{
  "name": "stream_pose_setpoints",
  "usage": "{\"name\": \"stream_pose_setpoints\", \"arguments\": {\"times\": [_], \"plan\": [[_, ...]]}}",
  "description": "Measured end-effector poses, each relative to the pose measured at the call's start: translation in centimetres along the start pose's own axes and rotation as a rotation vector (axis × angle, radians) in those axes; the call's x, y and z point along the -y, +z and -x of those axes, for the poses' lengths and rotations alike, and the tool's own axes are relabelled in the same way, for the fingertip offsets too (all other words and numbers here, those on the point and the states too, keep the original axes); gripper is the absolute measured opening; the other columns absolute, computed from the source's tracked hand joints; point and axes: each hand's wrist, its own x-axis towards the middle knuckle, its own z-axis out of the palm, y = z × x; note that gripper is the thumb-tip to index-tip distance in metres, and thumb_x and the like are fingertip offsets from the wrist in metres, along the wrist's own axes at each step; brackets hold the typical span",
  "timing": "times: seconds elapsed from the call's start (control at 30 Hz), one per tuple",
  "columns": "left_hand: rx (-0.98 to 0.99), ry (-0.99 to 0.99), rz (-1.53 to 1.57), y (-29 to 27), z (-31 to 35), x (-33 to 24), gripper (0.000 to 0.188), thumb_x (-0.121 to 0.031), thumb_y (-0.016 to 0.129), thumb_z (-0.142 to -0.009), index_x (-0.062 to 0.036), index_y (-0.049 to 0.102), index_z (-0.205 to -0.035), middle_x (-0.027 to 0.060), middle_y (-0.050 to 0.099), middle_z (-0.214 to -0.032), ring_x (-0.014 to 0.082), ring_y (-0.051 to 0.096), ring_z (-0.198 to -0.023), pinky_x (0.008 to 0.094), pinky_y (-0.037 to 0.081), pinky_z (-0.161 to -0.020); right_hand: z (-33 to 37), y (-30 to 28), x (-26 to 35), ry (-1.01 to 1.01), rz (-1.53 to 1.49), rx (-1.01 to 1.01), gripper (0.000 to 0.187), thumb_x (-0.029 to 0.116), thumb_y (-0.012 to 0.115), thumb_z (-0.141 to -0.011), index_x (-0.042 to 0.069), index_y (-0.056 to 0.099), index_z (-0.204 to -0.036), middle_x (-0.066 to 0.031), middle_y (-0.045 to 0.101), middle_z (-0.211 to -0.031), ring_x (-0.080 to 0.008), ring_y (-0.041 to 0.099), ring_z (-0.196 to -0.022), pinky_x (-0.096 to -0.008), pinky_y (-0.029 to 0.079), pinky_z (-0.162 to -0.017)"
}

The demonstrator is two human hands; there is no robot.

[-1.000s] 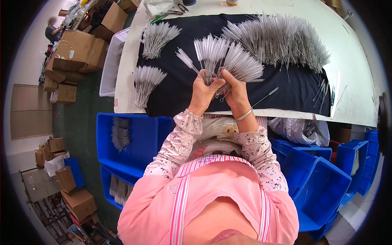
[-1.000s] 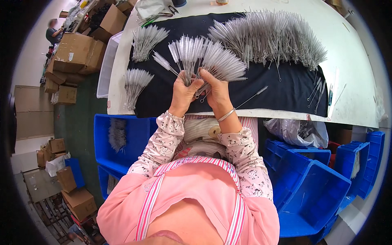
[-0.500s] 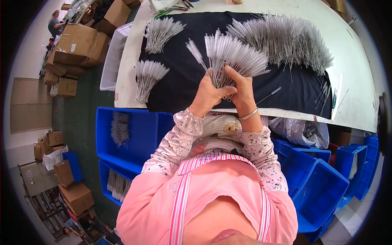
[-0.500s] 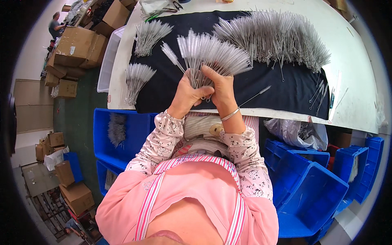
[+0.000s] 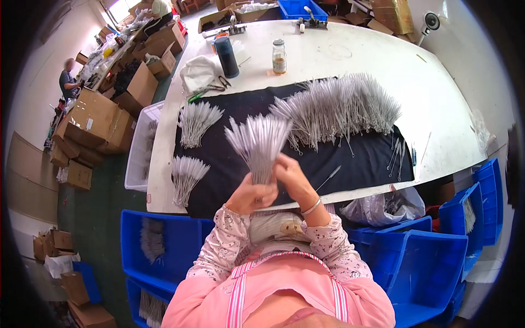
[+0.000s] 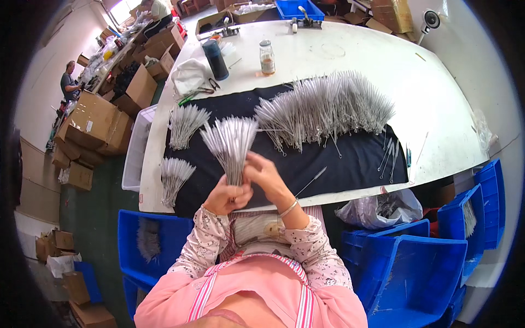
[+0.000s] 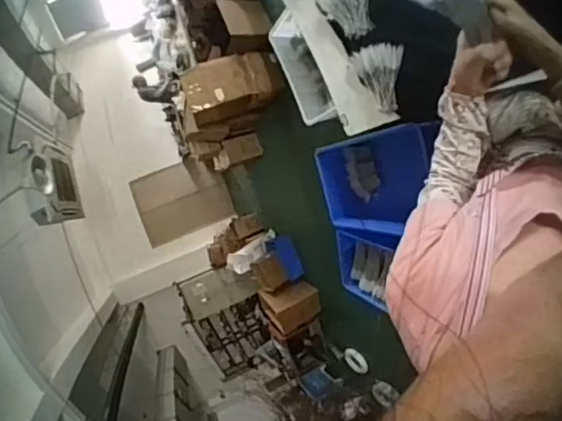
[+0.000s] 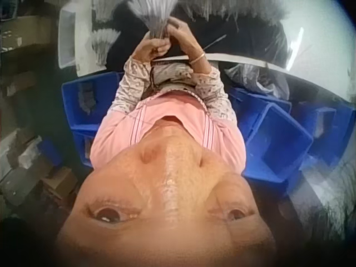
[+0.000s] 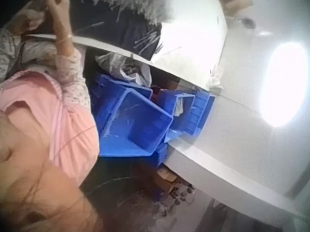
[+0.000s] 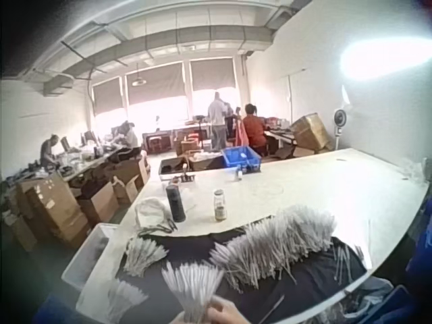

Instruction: The person gathers bundles of white bristle brushes from a blue bin and arranges them on a black mat. They repeatedly pick up the bundles, align the bristles, and place them back down in a neat row. The person occasionally moves bundles between the bin and the mat.

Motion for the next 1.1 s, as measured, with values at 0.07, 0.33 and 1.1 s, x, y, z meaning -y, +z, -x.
{"name": "stream_pose_setpoints", "arguments": {"times": [0.07,0.33,1.1], "plan": [[0.137,-0.116,0.09,-0.1,0.4,0.4,0.031,-0.003,0.059,-0.075,-0.0087,0.051,-0.104,0.0002,0.042,-0.065,0.0095,0.04,-0.05,0.0215,0.029,-0.038,0.2,-0.3,-1.5,0.104,-0.254,0.244,0.071,0.043,0.068,-0.079,-0.004,0.048,-0.128,-0.0185,0.06,-0.117,-0.018,0.062,-0.096,-0.0283,0.049,-0.087],[-0.007,-0.318,0.38,-2.9,0.6,2.7,0.016,-0.011,0.057,-0.084,-0.0063,0.051,-0.098,0.0,0.042,-0.071,0.0076,0.039,-0.054,0.0172,0.03,-0.04,1.9,1.5,-0.6,0.112,-0.308,-0.002,0.067,0.03,0.074,-0.071,-0.008,0.049,-0.12,-0.0221,0.06,-0.111,-0.0305,0.063,-0.097,-0.039,0.054,-0.081],[-0.42,0.227,-0.519,0.8,-2.1,4.7,0.046,-0.012,0.044,-0.092,0.0008,0.035,-0.135,0.0109,0.052,-0.121,0.0187,0.054,-0.11,0.0298,0.044,-0.09,0.0,2.6,-2.5,-0.188,-0.084,-0.421,0.046,0.014,0.081,-0.071,0.001,0.055,-0.107,-0.0037,0.06,-0.094,-0.0094,0.055,-0.081,-0.0248,0.047,-0.071]]}}
